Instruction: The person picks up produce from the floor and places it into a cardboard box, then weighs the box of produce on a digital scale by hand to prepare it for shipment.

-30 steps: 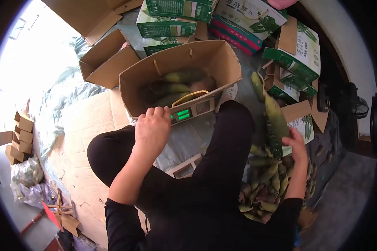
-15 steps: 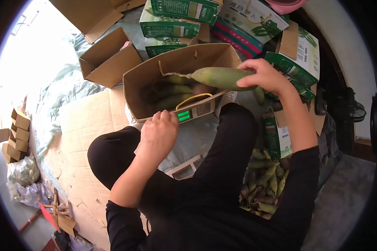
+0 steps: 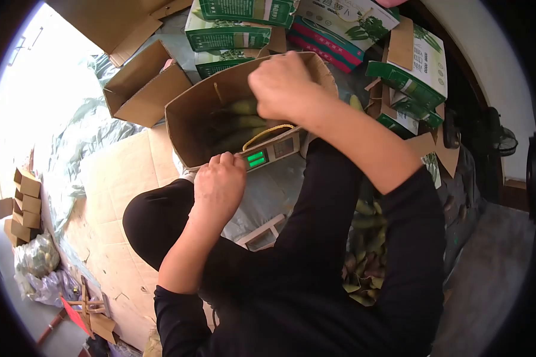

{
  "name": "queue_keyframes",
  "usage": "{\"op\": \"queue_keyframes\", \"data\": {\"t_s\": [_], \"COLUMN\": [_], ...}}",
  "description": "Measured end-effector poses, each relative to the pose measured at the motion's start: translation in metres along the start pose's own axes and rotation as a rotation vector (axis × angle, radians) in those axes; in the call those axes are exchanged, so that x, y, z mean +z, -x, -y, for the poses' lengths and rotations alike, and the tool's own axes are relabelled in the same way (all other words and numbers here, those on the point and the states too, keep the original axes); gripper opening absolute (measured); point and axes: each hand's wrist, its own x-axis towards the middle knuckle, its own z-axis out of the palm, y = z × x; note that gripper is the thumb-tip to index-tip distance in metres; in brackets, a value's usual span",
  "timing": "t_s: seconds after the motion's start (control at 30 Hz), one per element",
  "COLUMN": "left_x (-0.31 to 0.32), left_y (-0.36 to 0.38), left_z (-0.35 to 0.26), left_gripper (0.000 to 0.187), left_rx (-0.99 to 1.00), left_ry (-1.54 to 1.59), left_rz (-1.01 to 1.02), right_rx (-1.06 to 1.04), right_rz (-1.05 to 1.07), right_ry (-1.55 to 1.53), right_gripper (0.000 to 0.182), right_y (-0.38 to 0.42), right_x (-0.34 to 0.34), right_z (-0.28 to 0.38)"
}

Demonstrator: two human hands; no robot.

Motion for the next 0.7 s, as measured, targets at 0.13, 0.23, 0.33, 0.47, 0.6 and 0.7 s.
{"op": "queue_keyframes", "data": {"t_s": [0.13,0.23,0.33,0.47,0.6,0.7], "left_x": [0.004,0.001,-0.002,-0.009,-0.008,-0.006], "left_y": [-0.001,-0.003,-0.005,-0.007,-0.009,-0.009], "left_z": [0.002,0.004,0.004,-0.001,-0.006,-0.008], "left_gripper": [0.012,0.013,0.017,0.013,0.011,0.012], "left_rx": [-0.018,-0.030,-0.093,-0.135,-0.125,-0.120], "left_ry": [0.016,0.058,0.076,0.116,0.133,0.012], "left_rz": [0.006,-0.002,0.083,0.089,0.050,0.091], "right_rx": [-0.032,-0.039,0.008,0.068,0.163,0.162], "right_rz": [-0.039,-0.085,-0.075,-0.183,-0.272,-0.235], "right_ry": [-0.089,-0.293,-0.465,-0.670,-0.938,-0.932], "right_gripper": [0.021,0.034,0.032,0.033,0.033,0.032], "right_y": [-0.021,-0.022,-0.002,0.045,0.109,0.131], "right_x": [0.024,0.021,0.009,0.027,0.063,0.070], "right_z": [0.034,0.039,0.015,-0.045,-0.096,-0.110]}}
